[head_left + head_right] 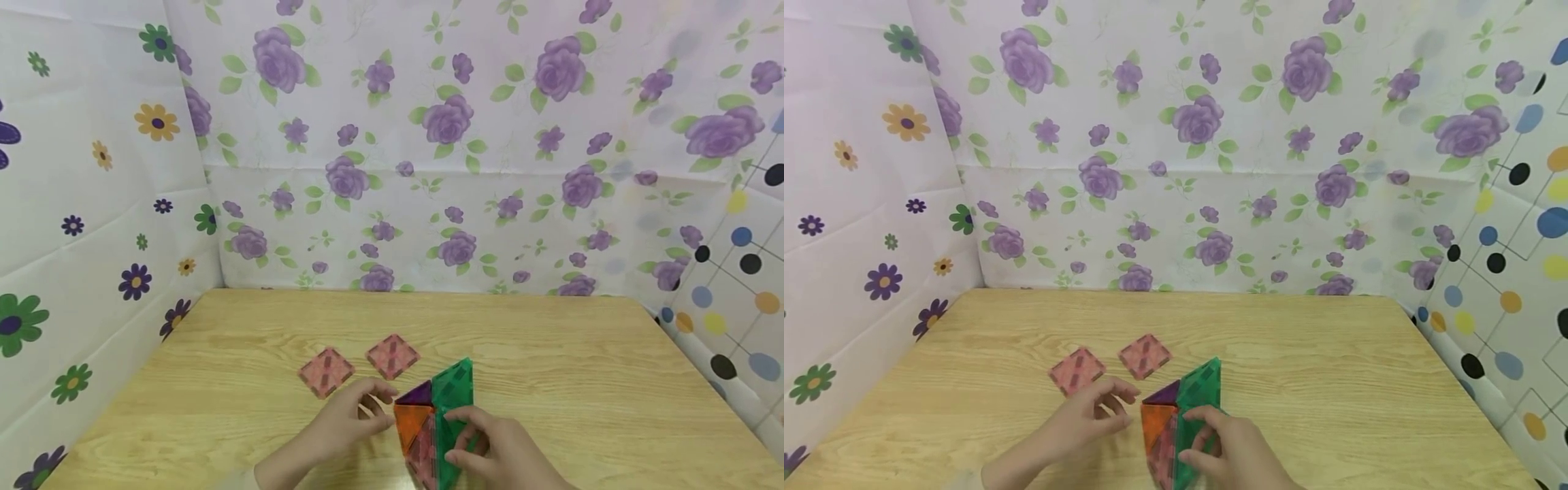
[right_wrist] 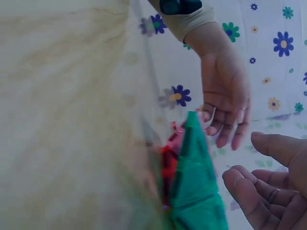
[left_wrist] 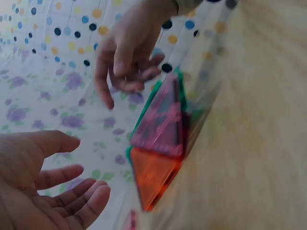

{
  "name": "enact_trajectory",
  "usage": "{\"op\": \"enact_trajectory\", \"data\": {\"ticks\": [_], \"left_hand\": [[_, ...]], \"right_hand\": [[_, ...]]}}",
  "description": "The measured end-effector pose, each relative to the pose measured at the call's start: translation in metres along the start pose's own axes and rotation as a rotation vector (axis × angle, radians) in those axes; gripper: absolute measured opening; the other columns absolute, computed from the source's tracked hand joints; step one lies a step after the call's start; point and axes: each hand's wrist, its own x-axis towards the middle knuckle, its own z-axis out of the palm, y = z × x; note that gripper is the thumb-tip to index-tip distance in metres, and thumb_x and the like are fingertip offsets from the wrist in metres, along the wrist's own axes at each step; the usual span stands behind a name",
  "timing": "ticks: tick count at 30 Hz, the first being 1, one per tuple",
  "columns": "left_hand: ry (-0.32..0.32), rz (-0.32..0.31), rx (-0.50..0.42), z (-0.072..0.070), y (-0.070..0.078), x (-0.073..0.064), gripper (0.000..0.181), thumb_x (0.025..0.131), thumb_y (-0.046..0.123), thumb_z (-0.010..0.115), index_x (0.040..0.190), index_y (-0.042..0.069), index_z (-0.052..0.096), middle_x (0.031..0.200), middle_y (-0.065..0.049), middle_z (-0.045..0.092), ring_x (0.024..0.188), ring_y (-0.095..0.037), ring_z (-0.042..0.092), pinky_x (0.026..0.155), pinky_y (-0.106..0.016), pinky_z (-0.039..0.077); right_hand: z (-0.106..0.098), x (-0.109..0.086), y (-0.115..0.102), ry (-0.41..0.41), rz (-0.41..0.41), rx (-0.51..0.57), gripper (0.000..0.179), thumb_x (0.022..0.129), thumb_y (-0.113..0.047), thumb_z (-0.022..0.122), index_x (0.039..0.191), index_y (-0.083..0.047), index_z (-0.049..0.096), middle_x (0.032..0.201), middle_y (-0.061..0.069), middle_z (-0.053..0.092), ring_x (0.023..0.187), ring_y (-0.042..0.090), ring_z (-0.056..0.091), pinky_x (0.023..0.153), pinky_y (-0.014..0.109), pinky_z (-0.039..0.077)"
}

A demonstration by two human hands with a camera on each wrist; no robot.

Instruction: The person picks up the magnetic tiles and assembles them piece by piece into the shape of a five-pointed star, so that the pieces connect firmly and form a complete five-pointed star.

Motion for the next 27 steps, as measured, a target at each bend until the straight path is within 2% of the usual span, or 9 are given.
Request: {"op": "enact_trajectory", "data": {"ticks": [7, 12, 17, 21, 24, 27], "left_hand": [[0.011, 0.097, 0.163, -0.032, -0.005, 0.015, 0.033, 0.091, 0.023, 0.067, 0.117, 0.003, 0.06, 0.111, -0.017, 0.06, 0.09, -0.014, 0.058, 0.073, -0.021, 0.051], [0.072, 0.102, 0.24, -0.047, -0.014, 0.033, 0.035, 0.089, 0.022, 0.069, 0.118, 0.005, 0.061, 0.11, -0.018, 0.063, 0.088, -0.015, 0.06, 0.071, -0.022, 0.051], [0.155, 0.078, 0.311, -0.052, -0.025, 0.051, 0.042, 0.088, 0.021, 0.071, 0.125, 0.007, 0.058, 0.112, -0.016, 0.062, 0.094, -0.021, 0.059, 0.075, -0.026, 0.05], [0.217, 0.057, 0.336, -0.053, -0.029, 0.062, 0.048, 0.087, 0.018, 0.072, 0.13, 0.008, 0.055, 0.115, -0.016, 0.059, 0.102, -0.026, 0.058, 0.083, -0.034, 0.049], [0.235, 0.04, 0.345, -0.053, -0.035, 0.069, 0.049, 0.086, 0.016, 0.073, 0.13, 0.007, 0.055, 0.117, -0.016, 0.058, 0.105, -0.027, 0.057, 0.086, -0.041, 0.049], [0.219, 0.047, 0.341, -0.053, -0.044, 0.077, 0.053, 0.084, 0.014, 0.075, 0.132, 0.007, 0.055, 0.119, -0.018, 0.057, 0.107, -0.029, 0.055, 0.087, -0.045, 0.049]], "right_hand": [[-0.024, 0.014, -0.024, 0.0, -0.029, -0.051, 0.047, 0.089, -0.036, 0.067, 0.125, -0.007, 0.06, 0.087, -0.007, 0.066, 0.066, -0.001, 0.056, 0.056, 0.02, 0.049], [-0.043, 0.029, -0.036, -0.007, -0.05, -0.052, 0.044, 0.089, -0.036, 0.067, 0.123, -0.009, 0.06, 0.09, -0.002, 0.066, 0.067, 0.007, 0.06, 0.051, 0.029, 0.052], [-0.058, 0.053, -0.039, -0.016, -0.093, -0.053, 0.039, 0.09, -0.032, 0.066, 0.121, -0.007, 0.062, 0.093, 0.004, 0.067, 0.07, 0.01, 0.061, 0.051, 0.03, 0.053], [-0.064, 0.076, -0.034, -0.009, -0.109, -0.085, 0.034, 0.091, -0.029, 0.066, 0.118, -0.008, 0.063, 0.094, 0.004, 0.067, 0.074, 0.009, 0.061, 0.056, 0.028, 0.054], [-0.065, 0.093, -0.03, 0.014, -0.103, -0.142, 0.032, 0.091, -0.028, 0.066, 0.116, -0.009, 0.065, 0.095, 0.003, 0.068, 0.078, 0.01, 0.061, 0.063, 0.024, 0.053], [-0.064, 0.109, -0.023, 0.028, -0.082, -0.176, 0.03, 0.091, -0.027, 0.067, 0.115, -0.009, 0.065, 0.095, 0.003, 0.068, 0.079, 0.011, 0.061, 0.066, 0.024, 0.052]]}}
